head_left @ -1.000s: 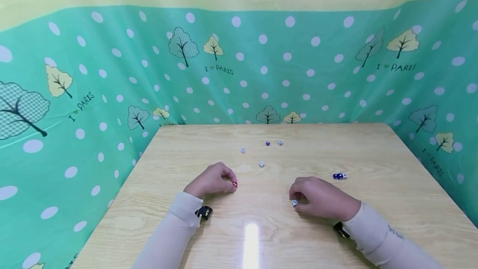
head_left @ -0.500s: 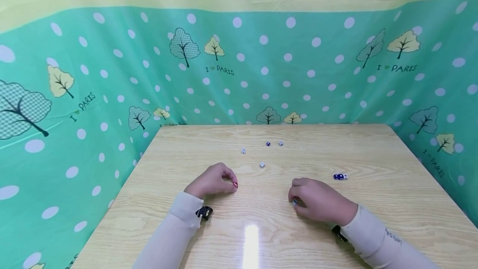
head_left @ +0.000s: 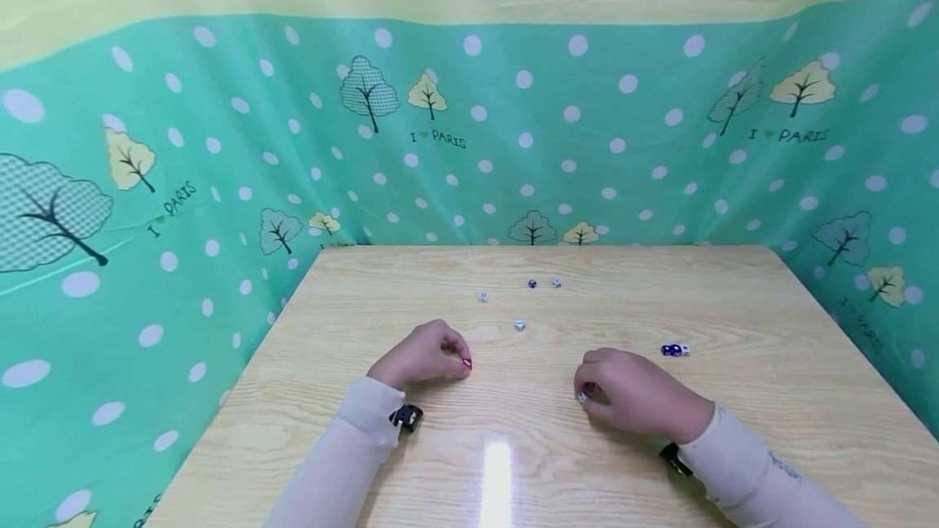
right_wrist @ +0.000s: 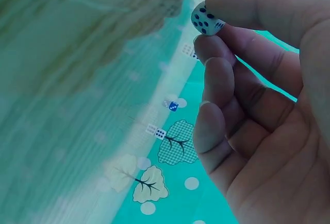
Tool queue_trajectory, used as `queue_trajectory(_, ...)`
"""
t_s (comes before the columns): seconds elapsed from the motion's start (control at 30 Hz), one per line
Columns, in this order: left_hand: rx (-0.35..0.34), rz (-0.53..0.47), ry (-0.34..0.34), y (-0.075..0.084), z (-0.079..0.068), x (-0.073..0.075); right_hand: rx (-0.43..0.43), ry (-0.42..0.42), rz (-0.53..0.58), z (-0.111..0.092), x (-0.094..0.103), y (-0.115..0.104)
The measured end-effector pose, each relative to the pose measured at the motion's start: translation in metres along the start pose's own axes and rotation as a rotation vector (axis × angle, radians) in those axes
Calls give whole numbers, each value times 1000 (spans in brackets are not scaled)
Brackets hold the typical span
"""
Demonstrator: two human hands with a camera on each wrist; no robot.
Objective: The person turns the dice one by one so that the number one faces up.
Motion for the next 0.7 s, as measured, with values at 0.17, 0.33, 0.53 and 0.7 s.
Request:
queue_trajectory(0.17, 8, 4, 0, -2, 2, -1, -18, -4, 33, -1, 2, 2)
queue_trajectory(0.33, 11, 4, -2, -1, 2, -1, -28, -10, 51, -1, 1, 5)
queue_trajectory(0.53, 16, -5, -1, -2, 3, -1, -13, -10, 76, -1, 1, 8)
queue_trajectory(0.7, 16, -4, -2, -3, 3, -1, -3, -22, 98, 0, -2, 12)
Point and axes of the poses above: each hand's wrist, its own z-axis towards the middle knuckle, its own x-axis out of the back of the hand, y = z × x, the point moved 8 cm from there along z, towards the middle knuckle, and after that the axes turned 12 degrees about -y, right-handed, at the moved point
